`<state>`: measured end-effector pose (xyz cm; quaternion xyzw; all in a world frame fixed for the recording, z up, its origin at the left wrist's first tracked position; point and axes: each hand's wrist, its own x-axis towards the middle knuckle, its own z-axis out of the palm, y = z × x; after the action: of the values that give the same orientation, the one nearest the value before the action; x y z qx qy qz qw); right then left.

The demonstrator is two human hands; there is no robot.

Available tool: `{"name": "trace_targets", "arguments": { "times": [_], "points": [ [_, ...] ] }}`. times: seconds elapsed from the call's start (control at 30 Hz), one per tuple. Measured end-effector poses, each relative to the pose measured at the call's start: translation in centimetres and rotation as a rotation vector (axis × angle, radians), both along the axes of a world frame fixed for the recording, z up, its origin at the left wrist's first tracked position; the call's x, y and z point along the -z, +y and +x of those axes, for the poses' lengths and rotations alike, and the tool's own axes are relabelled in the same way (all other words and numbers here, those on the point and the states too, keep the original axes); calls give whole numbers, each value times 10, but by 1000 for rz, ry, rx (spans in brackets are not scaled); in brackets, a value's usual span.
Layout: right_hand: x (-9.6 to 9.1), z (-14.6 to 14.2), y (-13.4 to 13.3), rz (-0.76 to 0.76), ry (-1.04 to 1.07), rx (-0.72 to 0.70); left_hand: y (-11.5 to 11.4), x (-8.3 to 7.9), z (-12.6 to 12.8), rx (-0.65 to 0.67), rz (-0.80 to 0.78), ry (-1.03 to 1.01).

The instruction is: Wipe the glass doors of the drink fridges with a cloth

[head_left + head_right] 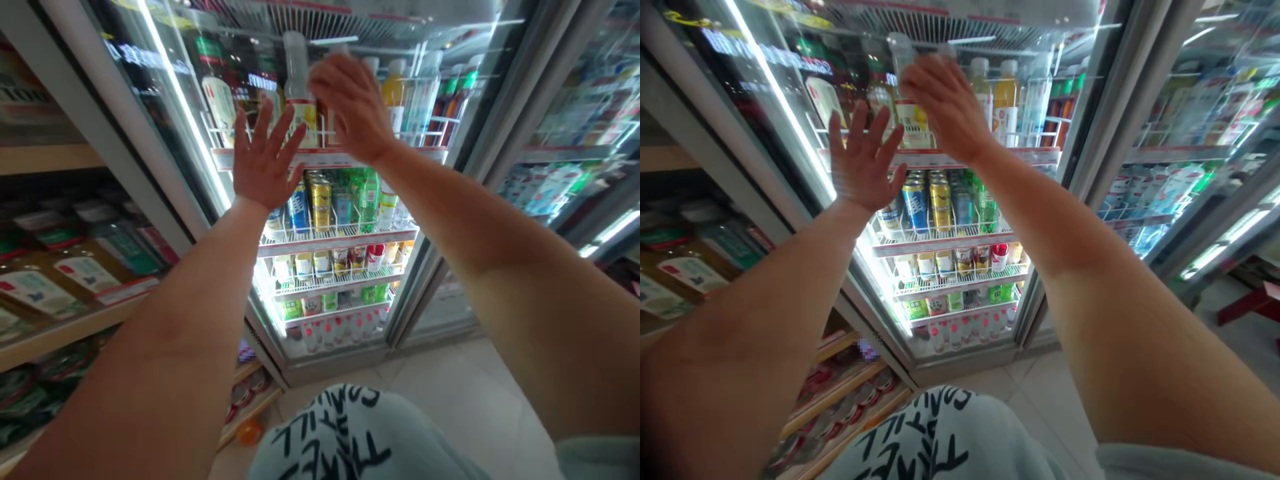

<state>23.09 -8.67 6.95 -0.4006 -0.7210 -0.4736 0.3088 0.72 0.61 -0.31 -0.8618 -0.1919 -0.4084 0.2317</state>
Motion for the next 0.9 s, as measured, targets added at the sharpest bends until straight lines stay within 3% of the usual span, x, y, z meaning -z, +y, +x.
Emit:
{"name": "trace_targets", "arguments": {
  "times": [0.1, 0.17, 0.27, 0.37, 0.47, 0.53, 0.6, 0.7, 0.8, 0.9],
  "points": [
    [-10, 21, 3, 226, 228, 48, 1, 1, 0, 5, -2, -14],
    [6, 25, 3, 286, 295, 62, 2, 1, 1, 10, 9, -24],
    [34, 21, -5, 149, 112, 22, 5, 2, 2, -6, 37, -12],
    [27, 28, -14, 79, -23, 5, 5, 2, 1, -1, 44, -1],
    [8, 47, -15, 248, 192, 59, 5, 2, 1, 27, 25, -9],
    [14, 55, -14, 334, 346, 82, 7, 2, 1, 31, 40, -12],
    [35, 55, -14, 254, 276, 62, 9, 3, 1, 23, 80, -10],
    [59, 53, -21, -12, -12, 0, 11, 4, 2, 18, 129, -20],
    [47, 66, -31, -73, -7, 24, 10, 4, 1, 34, 140, -27],
    [35, 85, -39, 133, 263, 106, 8, 3, 0, 77, 111, -39]
  ]
}}
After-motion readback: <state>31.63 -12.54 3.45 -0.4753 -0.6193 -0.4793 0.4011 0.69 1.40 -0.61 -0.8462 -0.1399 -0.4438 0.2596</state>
